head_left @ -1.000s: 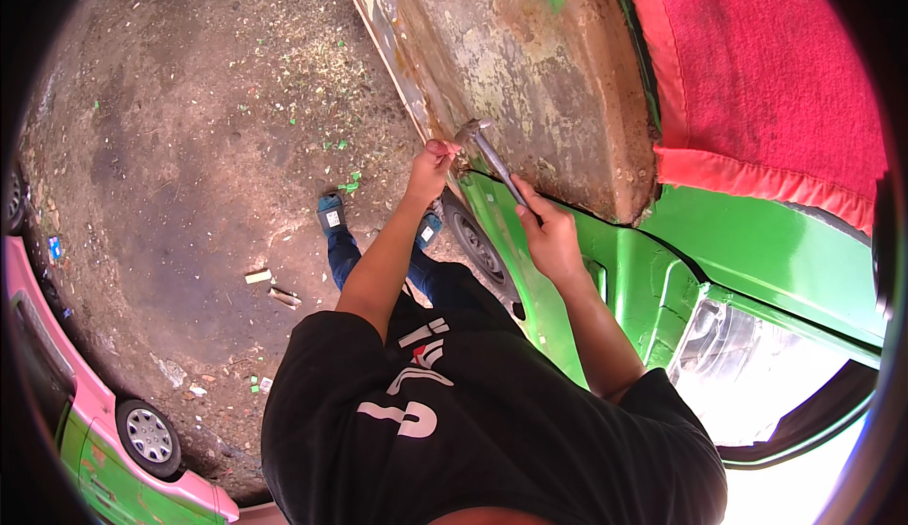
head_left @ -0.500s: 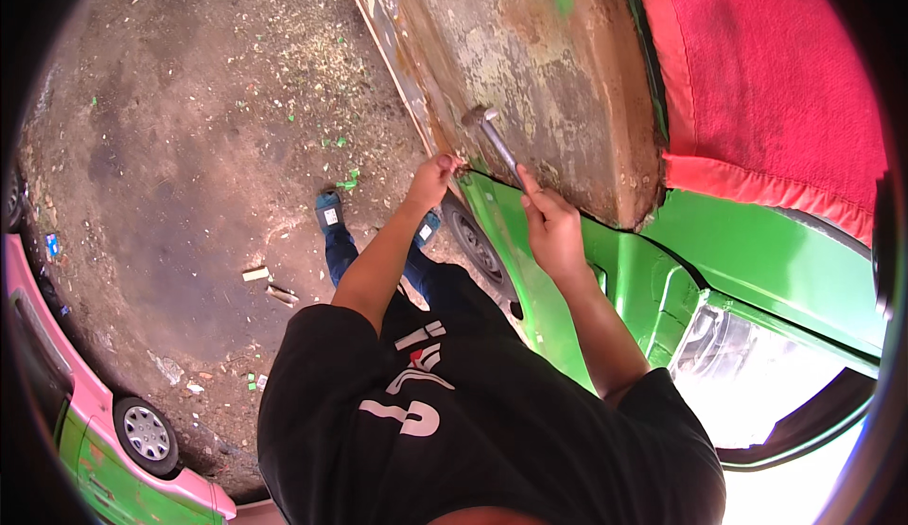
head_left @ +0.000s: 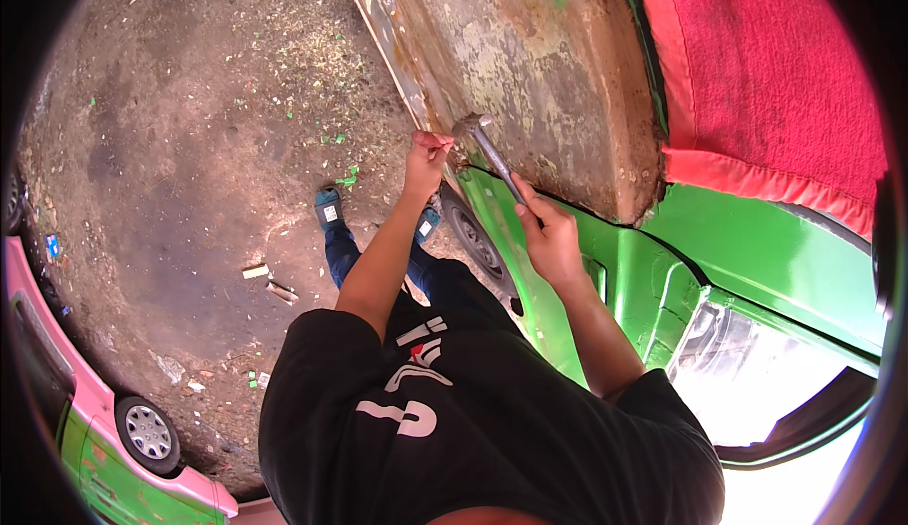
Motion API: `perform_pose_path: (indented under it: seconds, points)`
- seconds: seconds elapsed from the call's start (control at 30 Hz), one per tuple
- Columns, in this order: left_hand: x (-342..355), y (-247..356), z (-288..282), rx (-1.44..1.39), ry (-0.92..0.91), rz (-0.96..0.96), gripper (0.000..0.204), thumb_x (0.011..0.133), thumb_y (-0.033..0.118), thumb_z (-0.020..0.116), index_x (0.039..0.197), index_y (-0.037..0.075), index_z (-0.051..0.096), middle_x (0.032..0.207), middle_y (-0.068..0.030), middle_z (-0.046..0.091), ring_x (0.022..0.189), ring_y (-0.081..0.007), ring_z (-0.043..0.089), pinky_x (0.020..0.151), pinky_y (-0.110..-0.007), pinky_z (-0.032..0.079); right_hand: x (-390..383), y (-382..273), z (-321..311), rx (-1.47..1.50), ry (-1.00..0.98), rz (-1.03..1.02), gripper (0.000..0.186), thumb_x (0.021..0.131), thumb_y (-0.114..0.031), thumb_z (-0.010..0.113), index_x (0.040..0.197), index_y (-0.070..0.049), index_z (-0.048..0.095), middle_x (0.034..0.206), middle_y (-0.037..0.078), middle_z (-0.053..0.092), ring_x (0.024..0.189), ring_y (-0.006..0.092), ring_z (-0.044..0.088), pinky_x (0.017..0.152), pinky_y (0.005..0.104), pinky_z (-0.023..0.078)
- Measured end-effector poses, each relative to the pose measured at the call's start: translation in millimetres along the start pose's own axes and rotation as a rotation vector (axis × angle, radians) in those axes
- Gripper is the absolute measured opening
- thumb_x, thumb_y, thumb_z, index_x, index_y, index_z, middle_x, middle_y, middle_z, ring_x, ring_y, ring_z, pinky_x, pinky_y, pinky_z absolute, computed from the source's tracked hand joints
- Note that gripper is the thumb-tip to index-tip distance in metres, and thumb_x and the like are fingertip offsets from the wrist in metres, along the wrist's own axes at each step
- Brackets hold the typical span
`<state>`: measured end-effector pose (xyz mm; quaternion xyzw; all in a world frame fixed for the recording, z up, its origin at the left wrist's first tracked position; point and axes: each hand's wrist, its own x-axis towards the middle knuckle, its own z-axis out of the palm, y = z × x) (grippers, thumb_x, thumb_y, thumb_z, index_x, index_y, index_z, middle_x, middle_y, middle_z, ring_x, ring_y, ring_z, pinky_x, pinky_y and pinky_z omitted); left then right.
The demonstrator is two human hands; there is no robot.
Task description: The person uses a hammer and a red-handled punch to repeatedly strike a green vehicle panel along its lower edge. The person moves along the panel, striking different spots to flatten or adjust the metal surface.
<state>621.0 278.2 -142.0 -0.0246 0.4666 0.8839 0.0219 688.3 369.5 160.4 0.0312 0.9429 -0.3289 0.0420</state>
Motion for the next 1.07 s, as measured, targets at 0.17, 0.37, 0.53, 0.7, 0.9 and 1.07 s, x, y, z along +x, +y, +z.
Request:
perform_pose_path:
  seconds: [0.17, 0.37, 0.53, 0.7, 0.9, 1.07]
  points:
    - [2, 2, 2, 0.096, 0.022, -0.066, 0.015, 0.09, -0.006, 0.059, 0.099, 0.001, 0.05, 0.1, -0.009, 0.064, 0.097, -0.0169, 0.064, 0.083, -0.028, 0.052, -1, 2, -1, -0.006, 0.003, 0.025, 0.041, 0.089, -0.001, 0.061, 0.129, -0.01, 0.06, 0.085, 0.02, 0.064, 0.064, 0.0258, 0.057, 0.065, 0.0331, 0.049]
    - [7, 3, 3, 0.077, 0.025, -0.073, 0.017, 0.09, -0.008, 0.057, 0.101, 0.002, 0.05, 0.098, -0.0058, 0.058, 0.098, -0.0182, 0.064, 0.086, -0.03, 0.052, 1, 2, 2, 0.015, 0.011, 0.015, 0.041, 0.088, -0.001, 0.061, 0.129, -0.01, 0.06, 0.083, 0.021, 0.063, 0.064, 0.0259, 0.057, 0.065, 0.0328, 0.049]
    - [21, 5, 3, 0.173, 0.027, -0.102, 0.012, 0.089, -0.004, 0.061, 0.099, 0.0, 0.054, 0.094, -0.007, 0.064, 0.092, -0.0158, 0.065, 0.08, -0.028, 0.053, 19, -9, 4, -0.072, -0.102, 0.087, 0.04, 0.091, 0.0, 0.059, 0.13, -0.01, 0.059, 0.105, 0.02, 0.067, 0.086, 0.0197, 0.066, 0.078, 0.0294, 0.05]
    - [33, 11, 2, 0.194, -0.043, -0.105, 0.014, 0.089, -0.004, 0.061, 0.1, -0.001, 0.055, 0.092, -0.0059, 0.065, 0.089, -0.0155, 0.065, 0.08, -0.029, 0.052, 58, -25, 18, -0.139, -0.071, -0.097, 0.044, 0.088, -0.002, 0.058, 0.13, -0.013, 0.059, 0.087, 0.024, 0.064, 0.076, 0.0396, 0.064, 0.069, 0.0448, 0.05]
    - [-4, -7, 9, 0.19, -0.072, -0.3, 0.014, 0.09, -0.004, 0.06, 0.102, 0.001, 0.055, 0.092, -0.0055, 0.064, 0.089, -0.0146, 0.065, 0.081, -0.03, 0.052, 67, 12, 21, -0.346, -0.163, -0.02, 0.044, 0.089, -0.002, 0.059, 0.131, -0.016, 0.058, 0.079, 0.024, 0.059, 0.064, 0.0308, 0.061, 0.068, 0.0374, 0.05]
    - [-12, -28, -9, 0.072, 0.052, -0.144, 0.019, 0.091, 0.0, 0.061, 0.107, 0.004, 0.051, 0.102, -0.0099, 0.064, 0.1, -0.0211, 0.065, 0.091, -0.033, 0.051, 69, -38, 0, -0.114, -0.129, 0.095, 0.041, 0.09, -0.006, 0.061, 0.13, -0.016, 0.059, 0.098, 0.031, 0.058, 0.089, 0.025, 0.07, 0.073, 0.0327, 0.05]
